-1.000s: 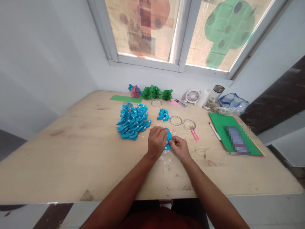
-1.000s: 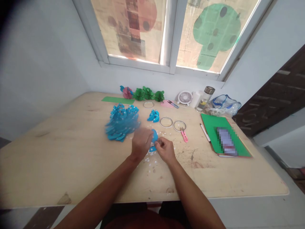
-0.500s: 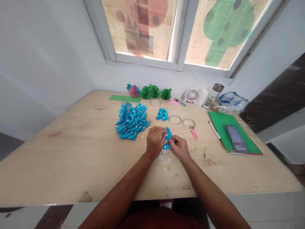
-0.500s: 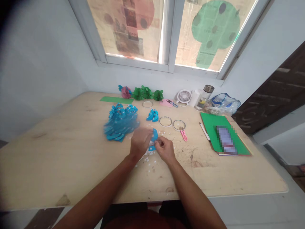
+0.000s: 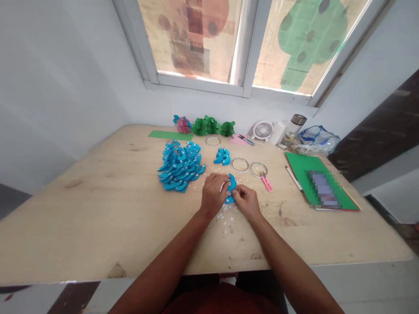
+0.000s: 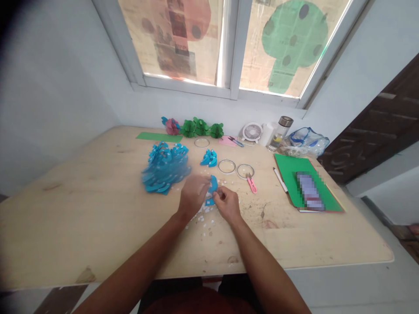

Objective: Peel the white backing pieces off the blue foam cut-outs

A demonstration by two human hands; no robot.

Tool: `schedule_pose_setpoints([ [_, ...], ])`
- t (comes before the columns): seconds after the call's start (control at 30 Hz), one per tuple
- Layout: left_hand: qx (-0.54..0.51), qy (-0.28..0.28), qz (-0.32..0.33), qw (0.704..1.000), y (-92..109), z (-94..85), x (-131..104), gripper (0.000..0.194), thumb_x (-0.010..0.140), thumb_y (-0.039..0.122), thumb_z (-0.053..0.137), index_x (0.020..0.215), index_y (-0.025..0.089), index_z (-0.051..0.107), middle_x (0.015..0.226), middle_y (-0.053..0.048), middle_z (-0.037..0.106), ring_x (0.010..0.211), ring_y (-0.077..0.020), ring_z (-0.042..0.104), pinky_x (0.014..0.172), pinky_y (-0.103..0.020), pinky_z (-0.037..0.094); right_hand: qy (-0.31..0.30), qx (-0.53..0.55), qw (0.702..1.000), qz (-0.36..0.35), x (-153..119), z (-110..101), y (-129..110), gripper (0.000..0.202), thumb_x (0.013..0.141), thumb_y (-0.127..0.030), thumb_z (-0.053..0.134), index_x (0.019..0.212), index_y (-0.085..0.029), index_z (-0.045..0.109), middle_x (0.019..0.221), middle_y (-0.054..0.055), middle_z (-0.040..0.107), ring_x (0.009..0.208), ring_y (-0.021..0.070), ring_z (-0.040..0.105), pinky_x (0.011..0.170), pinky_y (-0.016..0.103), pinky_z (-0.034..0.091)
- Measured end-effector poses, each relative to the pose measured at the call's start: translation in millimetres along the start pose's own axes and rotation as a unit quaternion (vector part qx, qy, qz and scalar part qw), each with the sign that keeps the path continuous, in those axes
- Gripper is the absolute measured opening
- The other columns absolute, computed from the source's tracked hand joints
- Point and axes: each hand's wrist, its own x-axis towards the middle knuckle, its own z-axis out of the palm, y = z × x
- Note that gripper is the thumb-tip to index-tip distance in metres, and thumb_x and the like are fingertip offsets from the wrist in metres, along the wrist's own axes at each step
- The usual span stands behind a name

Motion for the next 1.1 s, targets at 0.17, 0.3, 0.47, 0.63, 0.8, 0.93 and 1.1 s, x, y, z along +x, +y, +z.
schedule_pose_setpoints([
  [0.17,-0.001,0.042,-0.015,0.999,-0.1,0.2,0.3,0.006,0.079,0.02,0.053,0.077,0.019,0.059,0.093,-0.008,0.061,0.093,-0.0205,0.056,0.083,-0.036,0.044,0.003,-0.002,1.0,0.004,-0.1,0.0,1.1,0.021,0.073,-0.033,0.052,0.069,-0.015,0.061,0.055,-0.003,0.051,0.048,0.0092,0.042,0.049,0.021,0.035],
  [0.3,-0.045,0.036,-0.039,0.998,-1.3,-0.7,-0.4,0.006,0.079,0.018,0.054,0.079,0.019,0.06,0.08,-0.004,0.063,0.082,-0.0177,0.058,0.077,-0.032,0.046,0.001,-0.001,1.0,0.01,-0.1,0.6,2.2,0.021,0.073,-0.034,0.052,0.069,-0.015,0.061,0.056,-0.003,0.051,0.049,0.0095,0.043,0.049,0.021,0.035],
  [0.47,-0.127,0.036,-0.138,0.982,-2.6,-2.4,1.6,0.006,0.077,0.019,0.056,0.08,0.019,0.061,0.079,-0.002,0.065,0.077,-0.0155,0.06,0.072,-0.028,0.046,0.0,-0.001,1.0,0.015,0.2,0.5,2.7,0.021,0.073,-0.033,0.052,0.071,-0.015,0.062,0.058,-0.002,0.053,0.05,0.0097,0.044,0.05,0.021,0.037],
  [0.63,-0.178,0.015,-0.194,0.965,-1.0,-6.8,8.6,0.006,0.074,0.02,0.056,0.074,0.019,0.062,0.074,-0.001,0.065,0.072,-0.015,0.059,0.069,-0.027,0.046,-0.004,-0.012,1.0,0.01,0.0,0.3,1.6,0.021,0.073,-0.034,0.051,0.07,-0.016,0.062,0.057,-0.002,0.054,0.049,0.0099,0.044,0.05,0.021,0.036],
  [0.8,-0.191,0.009,-0.216,0.957,0.5,-7.6,10.0,0.007,0.072,0.018,0.056,0.074,0.018,0.063,0.076,-0.002,0.066,0.072,-0.0149,0.059,0.069,-0.028,0.047,-0.006,-0.03,1.0,-0.003,-1.3,0.1,0.3,0.021,0.073,-0.034,0.051,0.069,-0.016,0.061,0.057,-0.002,0.053,0.05,0.0098,0.043,0.05,0.021,0.036],
  [0.93,-0.242,0.023,-0.273,0.931,0.9,-5.4,9.0,0.009,0.068,0.019,0.061,0.076,0.017,0.063,0.076,-0.002,0.067,0.071,-0.015,0.061,0.069,-0.027,0.047,-0.002,-0.057,0.998,-0.01,-2.7,-0.5,-2.0,0.02,0.073,-0.033,0.052,0.065,-0.017,0.059,0.054,-0.002,0.05,0.05,0.0101,0.044,0.05,0.021,0.035],
  [1.1,-0.33,0.033,-0.366,0.869,2.0,-5.5,11.6,0.01,0.061,0.019,0.067,0.07,0.015,0.065,0.072,-0.004,0.068,0.068,-0.0153,0.062,0.067,-0.026,0.047,0.0,-0.078,0.997,-0.021,-3.1,-1.7,-4.9,0.018,0.072,-0.032,0.051,0.066,-0.017,0.06,0.054,-0.002,0.051,0.051,0.0106,0.044,0.05,0.021,0.034],
])
